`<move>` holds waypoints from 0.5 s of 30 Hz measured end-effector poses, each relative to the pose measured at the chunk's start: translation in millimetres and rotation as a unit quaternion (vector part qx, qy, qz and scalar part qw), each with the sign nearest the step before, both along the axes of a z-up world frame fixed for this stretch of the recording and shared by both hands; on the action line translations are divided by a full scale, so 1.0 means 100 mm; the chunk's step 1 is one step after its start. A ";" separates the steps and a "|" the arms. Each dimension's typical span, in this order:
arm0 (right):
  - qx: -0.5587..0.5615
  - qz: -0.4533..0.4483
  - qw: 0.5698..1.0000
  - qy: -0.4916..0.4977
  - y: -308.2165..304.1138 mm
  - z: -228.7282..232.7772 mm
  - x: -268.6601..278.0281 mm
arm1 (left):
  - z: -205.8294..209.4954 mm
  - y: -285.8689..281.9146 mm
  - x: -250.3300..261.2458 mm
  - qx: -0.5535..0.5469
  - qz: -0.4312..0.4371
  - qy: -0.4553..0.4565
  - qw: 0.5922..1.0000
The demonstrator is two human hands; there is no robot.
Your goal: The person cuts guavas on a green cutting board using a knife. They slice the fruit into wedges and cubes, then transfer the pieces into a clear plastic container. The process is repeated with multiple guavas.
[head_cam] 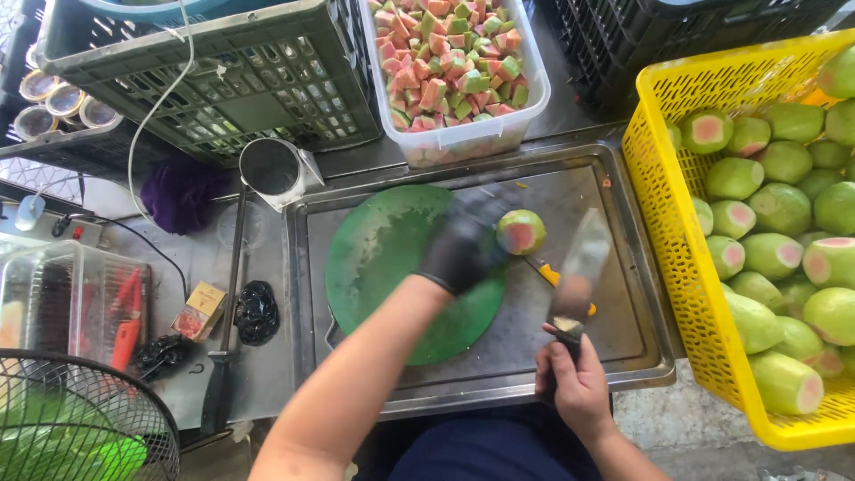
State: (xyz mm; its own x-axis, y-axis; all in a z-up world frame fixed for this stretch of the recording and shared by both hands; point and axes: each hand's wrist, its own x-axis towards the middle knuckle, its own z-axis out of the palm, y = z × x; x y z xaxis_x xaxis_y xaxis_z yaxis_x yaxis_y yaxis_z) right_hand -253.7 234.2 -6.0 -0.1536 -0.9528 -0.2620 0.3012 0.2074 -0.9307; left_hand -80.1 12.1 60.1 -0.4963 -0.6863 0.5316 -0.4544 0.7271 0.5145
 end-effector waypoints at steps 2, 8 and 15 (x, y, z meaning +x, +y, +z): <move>-0.015 -0.027 0.999 0.007 0.05 0.00 -0.03 | -0.23 0.06 -0.27 0.024 -0.031 -0.058 0.998; 0.018 -0.062 0.997 -0.034 0.02 0.02 -0.06 | -0.50 -0.12 -0.62 0.061 -0.046 -0.211 0.975; 0.017 -0.018 1.000 -0.001 -0.03 0.01 -0.06 | -0.18 0.08 -0.05 0.088 0.074 -0.088 0.989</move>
State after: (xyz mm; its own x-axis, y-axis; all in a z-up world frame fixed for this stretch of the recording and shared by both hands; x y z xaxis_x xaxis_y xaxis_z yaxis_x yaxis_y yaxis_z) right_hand -259.4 231.1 -4.9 -0.1865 -0.9370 -0.2953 0.3110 0.2288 -0.9225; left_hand -85.3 20.3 42.3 -0.4572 -0.8333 0.3107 -0.6441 0.5511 0.5304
